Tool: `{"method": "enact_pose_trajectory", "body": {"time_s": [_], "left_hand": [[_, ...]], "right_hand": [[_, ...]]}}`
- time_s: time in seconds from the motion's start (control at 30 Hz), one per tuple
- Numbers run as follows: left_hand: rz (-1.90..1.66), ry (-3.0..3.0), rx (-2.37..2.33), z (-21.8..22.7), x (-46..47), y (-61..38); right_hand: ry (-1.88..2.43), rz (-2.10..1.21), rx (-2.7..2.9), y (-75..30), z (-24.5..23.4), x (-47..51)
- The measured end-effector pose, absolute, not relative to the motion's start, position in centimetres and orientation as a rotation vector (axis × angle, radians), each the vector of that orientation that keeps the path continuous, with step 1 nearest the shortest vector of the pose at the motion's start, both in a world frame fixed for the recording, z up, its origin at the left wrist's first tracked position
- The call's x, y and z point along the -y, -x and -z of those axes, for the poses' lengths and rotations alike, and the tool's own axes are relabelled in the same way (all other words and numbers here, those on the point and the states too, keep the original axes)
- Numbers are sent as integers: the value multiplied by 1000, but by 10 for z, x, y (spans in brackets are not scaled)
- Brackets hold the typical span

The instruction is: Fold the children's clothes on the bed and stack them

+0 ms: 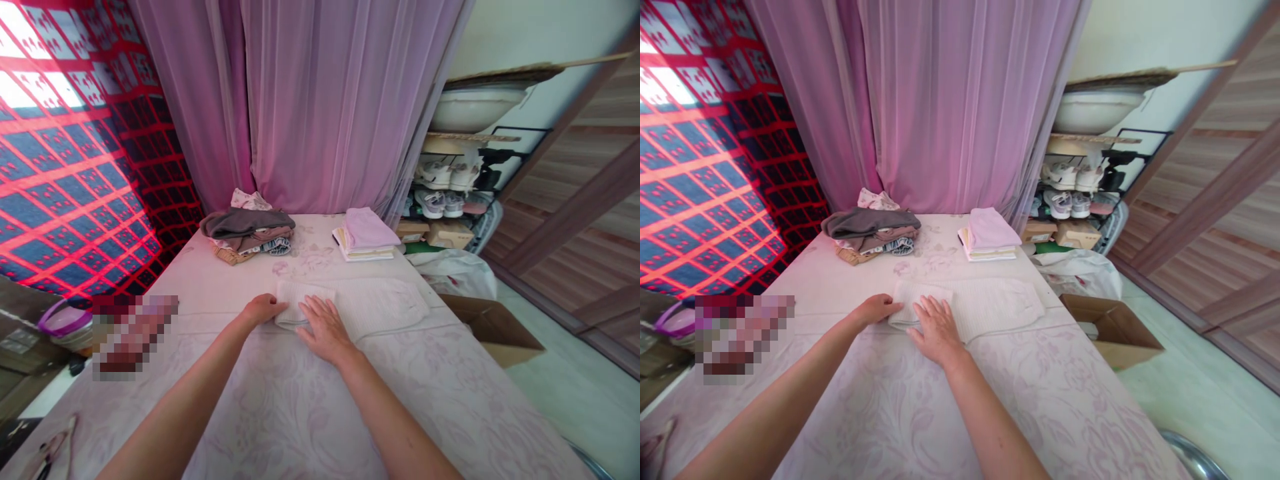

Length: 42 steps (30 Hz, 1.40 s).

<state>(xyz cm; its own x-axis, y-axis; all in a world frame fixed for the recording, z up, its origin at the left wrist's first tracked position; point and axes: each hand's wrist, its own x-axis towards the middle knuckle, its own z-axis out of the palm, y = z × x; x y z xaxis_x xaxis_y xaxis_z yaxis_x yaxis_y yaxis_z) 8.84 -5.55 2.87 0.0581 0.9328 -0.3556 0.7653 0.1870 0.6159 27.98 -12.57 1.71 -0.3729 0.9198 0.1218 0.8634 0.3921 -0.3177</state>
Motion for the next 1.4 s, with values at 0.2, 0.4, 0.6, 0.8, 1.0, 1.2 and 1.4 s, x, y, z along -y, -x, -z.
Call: {"method": "enact_pose_trajectory", "body": {"time_s": [0.2, 0.4, 0.6, 0.8, 1.0, 1.2, 1.4], "left_hand": [[-586, -1356, -1575, -23, 71, -108], [-759, -1203, -1519, -33, 66, -92], [-843, -1136, -1586, -65, 59, -27], [-796, -1273, -1608, -107, 59, -12], [-713, -1531, -1386, -136, 58, -79], [-641, -1552, -1139, -130, 63, -156], [-756, -1577, -1186, -95, 56, -181]], "right_hand": [[1605, -305, 2366, -277, -13, 129], [1719, -330, 2184, -294, -16, 125], [1641, -400, 2060, -305, -20, 111], [1350, -857, 1744, -270, -47, 91], [1161, -1604, 1176, -255, -106, 75], [1182, -1658, 1091, -304, -116, 68], [1388, -1402, 1085, -355, -79, 68]]}}
